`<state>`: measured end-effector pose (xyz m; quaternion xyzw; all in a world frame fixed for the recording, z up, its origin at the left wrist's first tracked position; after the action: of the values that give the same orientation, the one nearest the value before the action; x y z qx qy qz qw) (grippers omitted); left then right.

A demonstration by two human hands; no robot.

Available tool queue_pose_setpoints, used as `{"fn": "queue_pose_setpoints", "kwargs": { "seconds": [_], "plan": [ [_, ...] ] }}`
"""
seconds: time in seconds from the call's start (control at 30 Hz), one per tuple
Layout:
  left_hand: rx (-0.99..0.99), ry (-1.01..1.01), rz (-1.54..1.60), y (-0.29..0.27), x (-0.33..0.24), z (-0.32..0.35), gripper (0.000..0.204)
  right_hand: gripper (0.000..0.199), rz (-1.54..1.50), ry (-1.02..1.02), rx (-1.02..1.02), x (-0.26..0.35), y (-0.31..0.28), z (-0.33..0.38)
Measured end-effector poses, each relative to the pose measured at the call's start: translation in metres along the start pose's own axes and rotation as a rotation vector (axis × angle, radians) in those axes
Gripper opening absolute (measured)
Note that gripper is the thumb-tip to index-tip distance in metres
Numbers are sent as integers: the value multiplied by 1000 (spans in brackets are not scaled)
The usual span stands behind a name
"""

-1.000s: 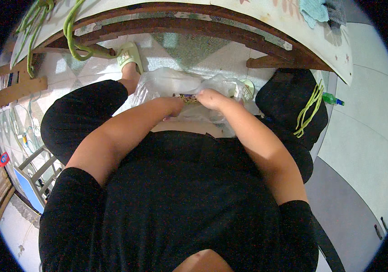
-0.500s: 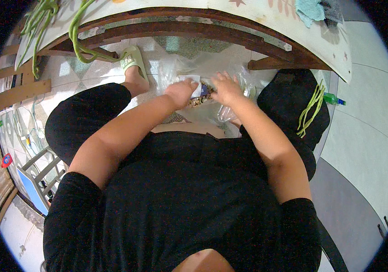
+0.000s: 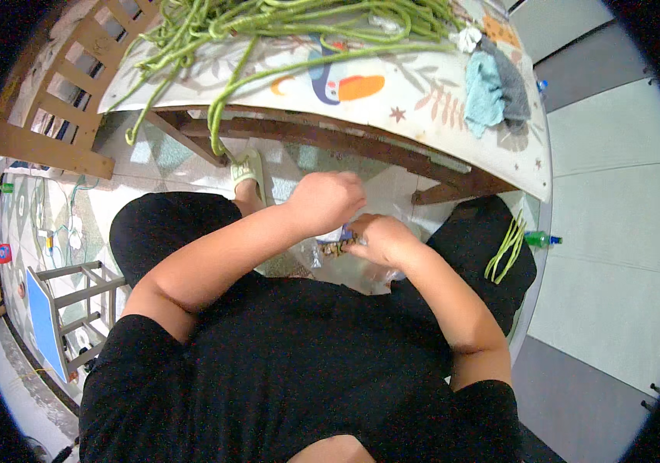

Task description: The person carries a large bundle of long green beans from the kitchen to a table in the living room. They sit on the floor and snap the ends off the beans one by one, placing the trimmed beans into a plastic bag on the floor.

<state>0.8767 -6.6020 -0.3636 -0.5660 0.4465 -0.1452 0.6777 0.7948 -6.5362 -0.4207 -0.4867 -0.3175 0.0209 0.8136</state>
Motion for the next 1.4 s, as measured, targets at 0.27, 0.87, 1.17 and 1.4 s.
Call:
{"fn": "queue_pose_setpoints", "kwargs": {
  "seconds": [0.27,0.87,1.17,1.4],
  "plan": [
    [-716,-227,-323,-171,30,-15,15,41,-179,-171,-172,67,-65,29],
    [-396,-148,315,-125,-54,68,16,21,-1480,-518,-762,75,-149,59],
    [382,-247,1140,-69,-18,85,13,21,-1536,-697,-1710,-15,-191,137],
    [412,-406,2084,-57,-24,55,22,22,-1271,-508,-1141,12,-167,106]
  ]
}}
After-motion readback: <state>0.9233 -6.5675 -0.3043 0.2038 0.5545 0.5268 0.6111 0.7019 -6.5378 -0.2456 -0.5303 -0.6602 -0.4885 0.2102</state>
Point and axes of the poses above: each hand's wrist, its own z-axis away from the middle knuckle, its own y-axis out of the palm, x = y × z, the point moved 5 cm from there along -z, towards the middle knuckle, and after that the axes turned 8 degrees about -y, right-handed, at the moved point
